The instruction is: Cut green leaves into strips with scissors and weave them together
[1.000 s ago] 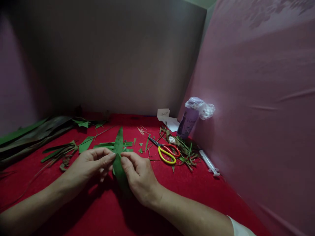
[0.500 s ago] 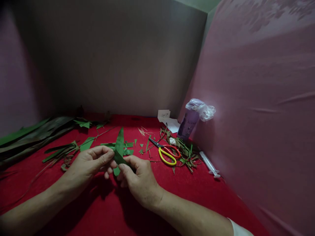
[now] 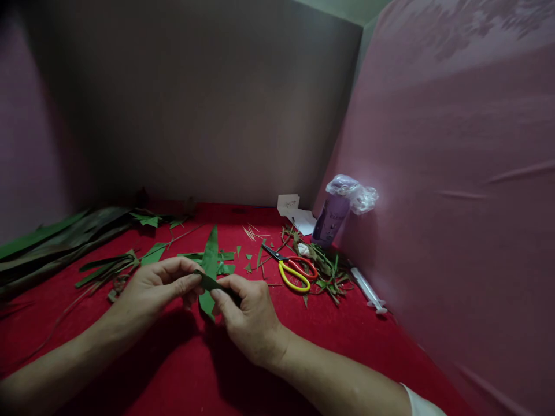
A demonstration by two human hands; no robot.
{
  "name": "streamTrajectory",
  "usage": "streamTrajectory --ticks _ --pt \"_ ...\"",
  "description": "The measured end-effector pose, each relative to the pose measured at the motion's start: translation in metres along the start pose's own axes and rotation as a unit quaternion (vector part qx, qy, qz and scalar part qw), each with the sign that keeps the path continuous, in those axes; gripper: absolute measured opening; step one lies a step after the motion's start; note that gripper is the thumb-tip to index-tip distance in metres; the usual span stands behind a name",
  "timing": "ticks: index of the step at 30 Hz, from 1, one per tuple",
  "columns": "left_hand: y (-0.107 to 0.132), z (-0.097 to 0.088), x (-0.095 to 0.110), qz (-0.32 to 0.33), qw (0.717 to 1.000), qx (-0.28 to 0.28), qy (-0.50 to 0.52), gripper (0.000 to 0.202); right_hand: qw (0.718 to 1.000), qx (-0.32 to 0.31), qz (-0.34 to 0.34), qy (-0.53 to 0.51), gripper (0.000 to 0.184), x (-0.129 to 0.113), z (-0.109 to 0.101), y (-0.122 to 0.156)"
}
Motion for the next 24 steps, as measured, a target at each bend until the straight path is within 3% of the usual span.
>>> streamTrajectory --ticks 9,24 --pt "-0.001 -0.006 0.001 -0.014 1.0 0.021 0.009 0.01 1.0 0.029 0.006 -0.011 0.017 0.005 -0.01 -0.005" --pt "-0.001 -0.009 0.0 -0.02 0.999 0.033 0.006 0.009 0.999 0.009 0.017 -0.036 0.014 0.017 -0.008 -0.008"
Point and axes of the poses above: each hand's wrist, its own y-axis away from the middle knuckle, its own z-axis out of the palm, x = y × z, the point moved 9 cm from there along -y, towards the middle knuckle, and after that the axes turned 9 degrees about y, right-handed, at the moved point
